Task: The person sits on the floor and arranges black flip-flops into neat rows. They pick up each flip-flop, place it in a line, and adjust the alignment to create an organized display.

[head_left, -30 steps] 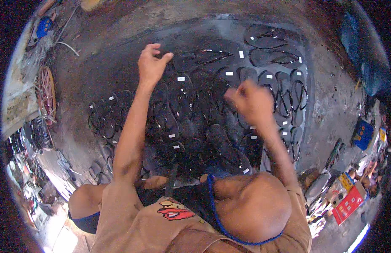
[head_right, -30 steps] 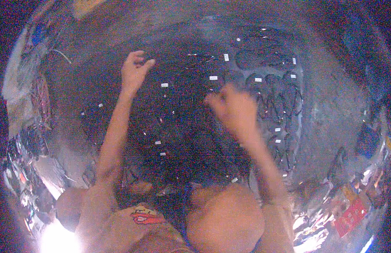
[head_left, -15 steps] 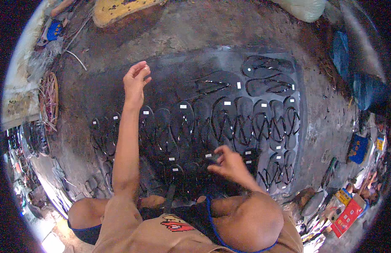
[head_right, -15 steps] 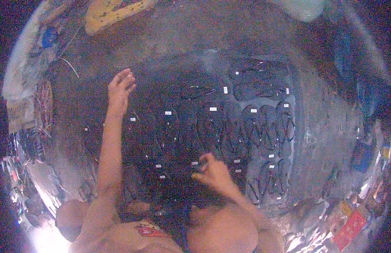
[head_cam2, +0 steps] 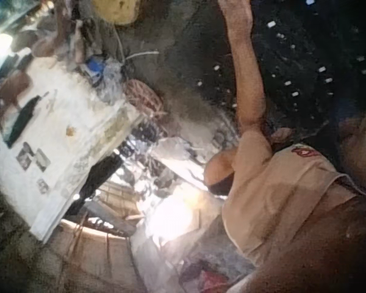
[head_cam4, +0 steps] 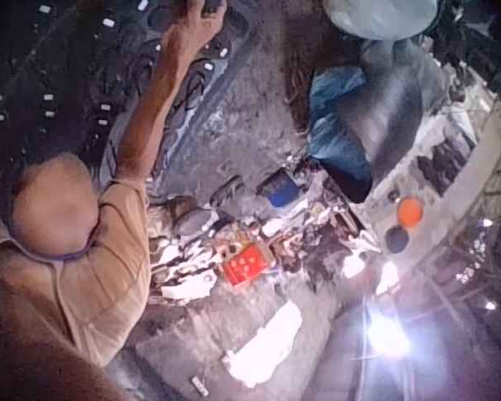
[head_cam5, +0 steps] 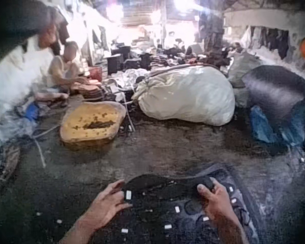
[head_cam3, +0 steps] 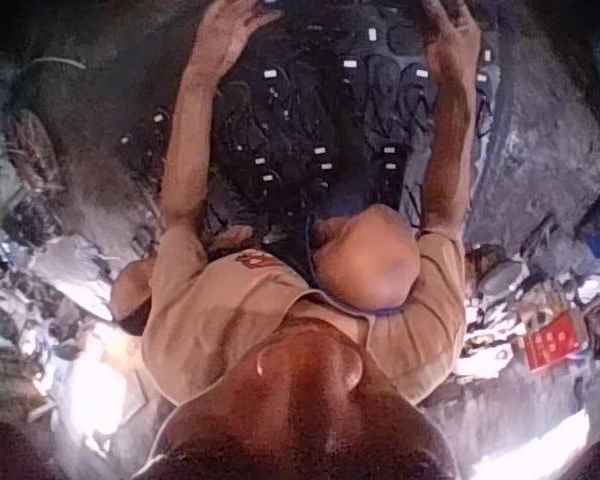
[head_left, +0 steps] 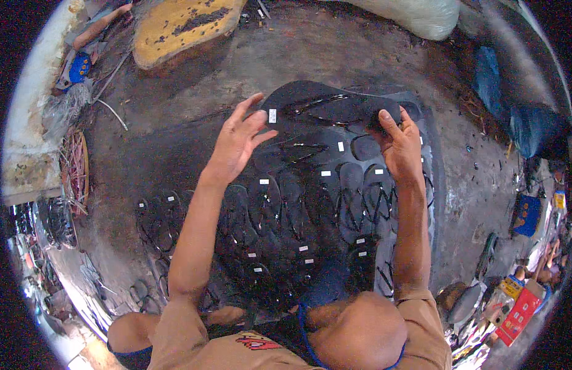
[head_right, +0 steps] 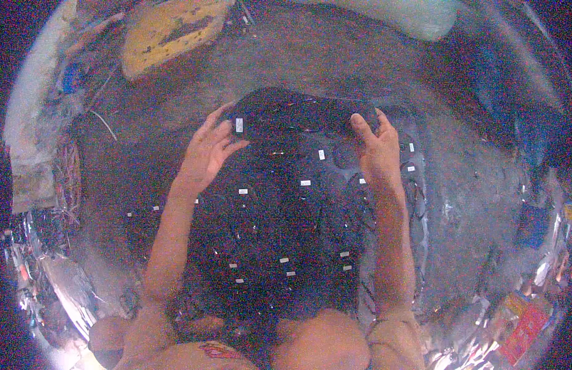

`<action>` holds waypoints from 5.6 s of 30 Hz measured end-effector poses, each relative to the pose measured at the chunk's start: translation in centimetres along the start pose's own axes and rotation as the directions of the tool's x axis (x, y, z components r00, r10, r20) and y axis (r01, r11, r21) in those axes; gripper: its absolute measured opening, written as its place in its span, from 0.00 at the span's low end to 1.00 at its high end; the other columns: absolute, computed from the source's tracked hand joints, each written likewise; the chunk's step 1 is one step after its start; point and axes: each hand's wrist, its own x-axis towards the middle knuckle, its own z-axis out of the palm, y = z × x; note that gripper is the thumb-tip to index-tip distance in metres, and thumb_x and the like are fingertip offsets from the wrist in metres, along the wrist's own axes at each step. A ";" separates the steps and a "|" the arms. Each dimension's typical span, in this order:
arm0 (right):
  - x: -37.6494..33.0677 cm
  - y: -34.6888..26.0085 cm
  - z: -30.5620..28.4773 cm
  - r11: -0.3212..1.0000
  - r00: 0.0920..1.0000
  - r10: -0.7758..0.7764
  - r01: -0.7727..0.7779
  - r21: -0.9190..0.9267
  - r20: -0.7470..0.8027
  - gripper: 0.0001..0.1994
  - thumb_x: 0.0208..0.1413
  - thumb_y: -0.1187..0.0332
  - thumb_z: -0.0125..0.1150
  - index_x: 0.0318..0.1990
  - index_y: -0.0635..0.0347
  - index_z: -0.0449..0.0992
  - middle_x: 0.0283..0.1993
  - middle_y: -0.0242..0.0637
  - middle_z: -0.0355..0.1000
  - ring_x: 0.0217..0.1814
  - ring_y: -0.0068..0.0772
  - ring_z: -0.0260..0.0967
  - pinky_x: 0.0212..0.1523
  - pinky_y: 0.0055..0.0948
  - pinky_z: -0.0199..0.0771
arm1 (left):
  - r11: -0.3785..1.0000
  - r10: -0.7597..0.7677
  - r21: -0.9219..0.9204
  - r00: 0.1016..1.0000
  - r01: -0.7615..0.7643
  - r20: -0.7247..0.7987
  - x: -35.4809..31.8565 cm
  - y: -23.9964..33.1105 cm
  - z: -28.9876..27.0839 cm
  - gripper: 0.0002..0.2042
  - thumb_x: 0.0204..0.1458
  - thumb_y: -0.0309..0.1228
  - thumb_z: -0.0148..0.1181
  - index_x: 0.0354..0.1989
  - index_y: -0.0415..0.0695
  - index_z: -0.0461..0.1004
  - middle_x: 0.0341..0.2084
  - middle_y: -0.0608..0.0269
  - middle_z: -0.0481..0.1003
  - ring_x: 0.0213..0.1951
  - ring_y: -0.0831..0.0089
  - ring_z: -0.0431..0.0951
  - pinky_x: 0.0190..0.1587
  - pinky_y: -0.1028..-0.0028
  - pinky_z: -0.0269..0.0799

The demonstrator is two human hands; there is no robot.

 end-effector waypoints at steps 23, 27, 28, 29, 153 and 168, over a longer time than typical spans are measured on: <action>8.5 9.9 -1.8 0.680 0.999 -0.032 0.038 -0.732 0.022 0.21 0.55 0.64 0.81 0.51 0.65 0.81 0.40 0.39 0.84 0.40 0.24 0.80 0.39 0.25 0.81 | 0.551 0.313 0.800 0.830 0.237 -0.461 2.4 -6.7 -4.3 0.24 0.47 0.31 0.82 0.52 0.32 0.84 0.39 0.49 0.87 0.37 0.70 0.87 0.42 0.71 0.82; 8.1 10.2 -0.6 0.655 0.998 -0.057 0.046 -0.754 0.012 0.19 0.52 0.61 0.82 0.47 0.62 0.84 0.41 0.40 0.85 0.41 0.30 0.82 0.43 0.31 0.81 | 0.635 0.287 0.744 0.829 0.210 -0.479 2.0 -8.0 -7.4 0.24 0.49 0.29 0.80 0.53 0.30 0.83 0.40 0.49 0.86 0.36 0.69 0.87 0.42 0.72 0.83; 7.9 9.7 0.2 0.676 0.999 -0.033 0.016 -0.737 -0.009 0.19 0.51 0.59 0.82 0.46 0.60 0.85 0.41 0.41 0.85 0.41 0.34 0.83 0.45 0.34 0.82 | 0.650 0.251 0.721 0.828 0.240 -0.502 2.1 -7.8 -6.7 0.23 0.49 0.29 0.80 0.53 0.30 0.83 0.40 0.49 0.86 0.37 0.69 0.87 0.42 0.72 0.83; 7.5 9.0 0.7 0.677 1.000 0.006 -0.021 -0.736 -0.023 0.21 0.50 0.58 0.82 0.47 0.61 0.85 0.41 0.42 0.86 0.42 0.37 0.84 0.47 0.36 0.82 | 0.663 0.214 0.698 0.825 0.271 -0.524 2.0 -7.5 -6.1 0.23 0.50 0.29 0.80 0.52 0.30 0.83 0.40 0.49 0.86 0.37 0.69 0.87 0.43 0.72 0.83; -7.3 21.4 19.9 0.691 0.998 -0.047 0.065 -0.720 0.046 0.21 0.53 0.58 0.79 0.51 0.58 0.86 0.45 0.43 0.85 0.48 0.37 0.84 0.51 0.36 0.81 | 0.646 0.203 0.672 0.768 0.361 -0.608 -15.3 2.4 -25.8 0.21 0.46 0.34 0.83 0.42 0.32 0.83 0.31 0.55 0.86 0.28 0.74 0.85 0.30 0.75 0.82; -6.9 21.0 19.6 0.621 1.000 -0.004 -0.002 -0.784 -0.005 0.18 0.52 0.59 0.78 0.47 0.60 0.88 0.44 0.42 0.87 0.45 0.35 0.85 0.50 0.34 0.82 | 0.674 0.139 0.640 0.788 0.369 -0.600 -14.5 1.1 -26.7 0.19 0.47 0.31 0.83 0.41 0.31 0.83 0.32 0.55 0.85 0.32 0.74 0.85 0.34 0.74 0.85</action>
